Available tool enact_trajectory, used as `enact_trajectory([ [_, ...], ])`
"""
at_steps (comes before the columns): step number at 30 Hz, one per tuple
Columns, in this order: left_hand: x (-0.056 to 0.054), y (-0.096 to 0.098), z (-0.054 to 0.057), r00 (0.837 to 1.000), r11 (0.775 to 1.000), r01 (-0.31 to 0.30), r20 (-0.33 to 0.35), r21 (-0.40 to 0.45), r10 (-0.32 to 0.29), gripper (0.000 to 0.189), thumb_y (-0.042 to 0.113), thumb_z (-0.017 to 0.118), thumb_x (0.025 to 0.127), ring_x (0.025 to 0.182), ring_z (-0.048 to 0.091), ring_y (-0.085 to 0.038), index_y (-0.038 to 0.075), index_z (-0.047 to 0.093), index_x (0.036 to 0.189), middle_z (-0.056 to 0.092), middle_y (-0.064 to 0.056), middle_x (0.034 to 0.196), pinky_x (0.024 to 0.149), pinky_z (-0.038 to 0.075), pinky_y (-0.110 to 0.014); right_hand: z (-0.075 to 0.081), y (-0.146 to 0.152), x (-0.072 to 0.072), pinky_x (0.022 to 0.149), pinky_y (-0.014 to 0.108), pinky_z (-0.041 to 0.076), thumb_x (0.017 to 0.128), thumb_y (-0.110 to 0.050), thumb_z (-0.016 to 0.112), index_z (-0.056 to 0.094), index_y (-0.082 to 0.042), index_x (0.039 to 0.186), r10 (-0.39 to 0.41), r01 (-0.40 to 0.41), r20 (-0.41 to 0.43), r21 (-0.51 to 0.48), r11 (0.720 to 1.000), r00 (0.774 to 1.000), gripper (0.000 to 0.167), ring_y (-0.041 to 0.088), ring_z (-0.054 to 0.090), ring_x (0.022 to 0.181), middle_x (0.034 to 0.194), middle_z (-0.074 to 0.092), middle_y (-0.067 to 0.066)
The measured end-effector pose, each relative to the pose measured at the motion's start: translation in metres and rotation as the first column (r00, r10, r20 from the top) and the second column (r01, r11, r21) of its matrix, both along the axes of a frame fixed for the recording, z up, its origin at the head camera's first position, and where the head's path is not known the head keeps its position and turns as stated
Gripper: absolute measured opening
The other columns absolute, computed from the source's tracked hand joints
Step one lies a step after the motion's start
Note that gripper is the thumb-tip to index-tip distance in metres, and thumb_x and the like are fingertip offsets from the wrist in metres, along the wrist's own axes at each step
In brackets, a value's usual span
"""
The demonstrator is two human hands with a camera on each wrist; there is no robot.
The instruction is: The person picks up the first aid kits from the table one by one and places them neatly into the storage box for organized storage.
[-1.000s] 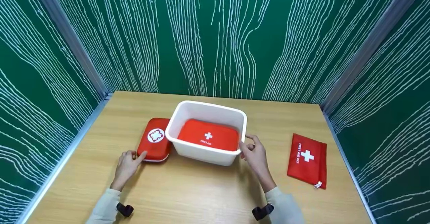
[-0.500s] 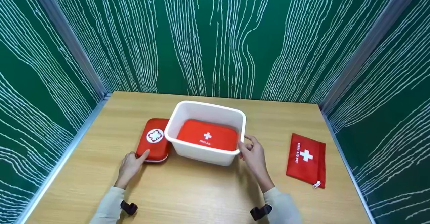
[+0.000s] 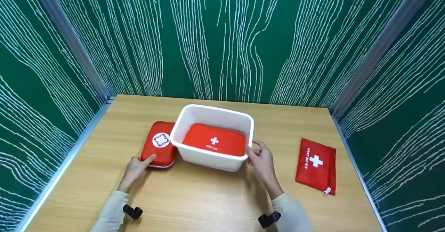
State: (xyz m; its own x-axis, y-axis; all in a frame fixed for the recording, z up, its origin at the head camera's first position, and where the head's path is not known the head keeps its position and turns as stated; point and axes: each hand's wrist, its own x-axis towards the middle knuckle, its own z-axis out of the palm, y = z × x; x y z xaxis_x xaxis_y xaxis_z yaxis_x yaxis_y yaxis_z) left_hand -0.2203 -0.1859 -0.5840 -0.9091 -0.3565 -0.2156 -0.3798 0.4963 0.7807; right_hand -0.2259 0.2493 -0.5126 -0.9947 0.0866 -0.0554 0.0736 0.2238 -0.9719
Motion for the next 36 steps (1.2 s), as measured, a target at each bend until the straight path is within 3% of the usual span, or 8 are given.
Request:
enact_trajectory([
  [5,0.000,0.001,0.002,1.000,0.997,-0.024,-0.015,0.068,0.026,0.072,0.058,0.069,0.081,0.079,0.049,-0.024,-0.004,0.044,0.106,0.050,-0.011,0.086,0.066,0.038,-0.032,0.000,-0.001,0.000,0.054,0.023,0.052,0.096,-0.018,0.062,0.048,0.002,0.134,-0.008,0.008,-0.016,0.012,1.000,1.000,0.045,0.009,0.060,0.056,0.066,0.064,-0.002],
  [9,0.000,0.002,0.001,0.995,0.995,-0.066,-0.068,0.069,0.071,0.069,0.053,0.071,0.081,0.086,0.055,-0.030,-0.006,0.046,0.107,0.058,-0.019,0.094,0.077,0.044,-0.039,0.000,-0.002,0.001,0.054,0.023,0.052,0.096,-0.017,0.062,0.048,0.002,0.134,-0.013,0.014,-0.020,0.026,1.000,1.000,0.044,0.010,0.061,0.056,0.066,0.065,-0.003],
  [16,-0.001,0.002,0.003,0.989,0.988,-0.122,-0.074,0.089,0.129,0.063,0.052,0.065,0.086,0.089,0.053,-0.032,-0.002,0.044,0.109,0.056,-0.019,0.095,0.081,0.043,-0.043,0.000,-0.002,0.000,0.055,0.023,0.052,0.096,-0.019,0.062,0.047,0.003,0.134,-0.012,0.012,-0.008,0.029,1.000,1.000,0.046,0.009,0.061,0.056,0.067,0.065,-0.002],
  [21,-0.001,-0.001,0.004,0.986,0.976,-0.150,-0.048,0.158,0.159,0.068,0.055,0.060,0.090,0.096,0.052,-0.032,-0.001,0.039,0.121,0.054,-0.018,0.102,0.084,0.043,-0.041,0.000,0.000,0.000,0.055,0.023,0.052,0.096,-0.019,0.062,0.046,0.002,0.136,-0.010,0.010,0.013,0.013,1.000,1.000,0.048,0.009,0.061,0.057,0.067,0.065,-0.002],
  [27,0.000,-0.005,0.007,0.979,0.961,-0.176,-0.066,0.214,0.194,0.066,0.052,0.058,0.093,0.094,0.051,-0.028,0.000,0.036,0.126,0.049,-0.013,0.099,0.077,0.040,-0.034,0.000,0.001,-0.002,0.056,0.025,0.054,0.097,-0.017,0.061,0.045,0.001,0.138,-0.003,0.004,0.042,-0.010,1.000,0.999,0.048,0.011,0.061,0.057,0.067,0.065,-0.001],
  [33,0.000,-0.009,0.010,0.970,0.921,-0.187,-0.083,0.343,0.227,0.063,0.049,0.058,0.094,0.070,0.052,-0.019,0.003,0.032,0.129,0.047,-0.010,0.097,0.057,0.043,-0.027,0.013,-0.002,0.004,0.057,0.026,0.054,0.096,-0.015,0.061,0.046,0.003,0.137,0.008,-0.007,0.049,-0.016,1.000,0.999,0.047,0.012,0.062,0.058,0.068,0.066,0.000],
  [36,-0.001,-0.009,0.011,0.965,0.908,-0.185,-0.103,0.377,0.240,0.060,0.044,0.059,0.095,0.061,0.053,-0.016,0.003,0.031,0.128,0.048,-0.010,0.099,0.055,0.045,-0.026,0.020,-0.005,0.008,0.056,0.026,0.054,0.096,-0.013,0.061,0.046,0.005,0.136,0.019,-0.019,0.025,-0.018,1.000,1.000,0.046,0.013,0.062,0.058,0.067,0.066,0.001],
])
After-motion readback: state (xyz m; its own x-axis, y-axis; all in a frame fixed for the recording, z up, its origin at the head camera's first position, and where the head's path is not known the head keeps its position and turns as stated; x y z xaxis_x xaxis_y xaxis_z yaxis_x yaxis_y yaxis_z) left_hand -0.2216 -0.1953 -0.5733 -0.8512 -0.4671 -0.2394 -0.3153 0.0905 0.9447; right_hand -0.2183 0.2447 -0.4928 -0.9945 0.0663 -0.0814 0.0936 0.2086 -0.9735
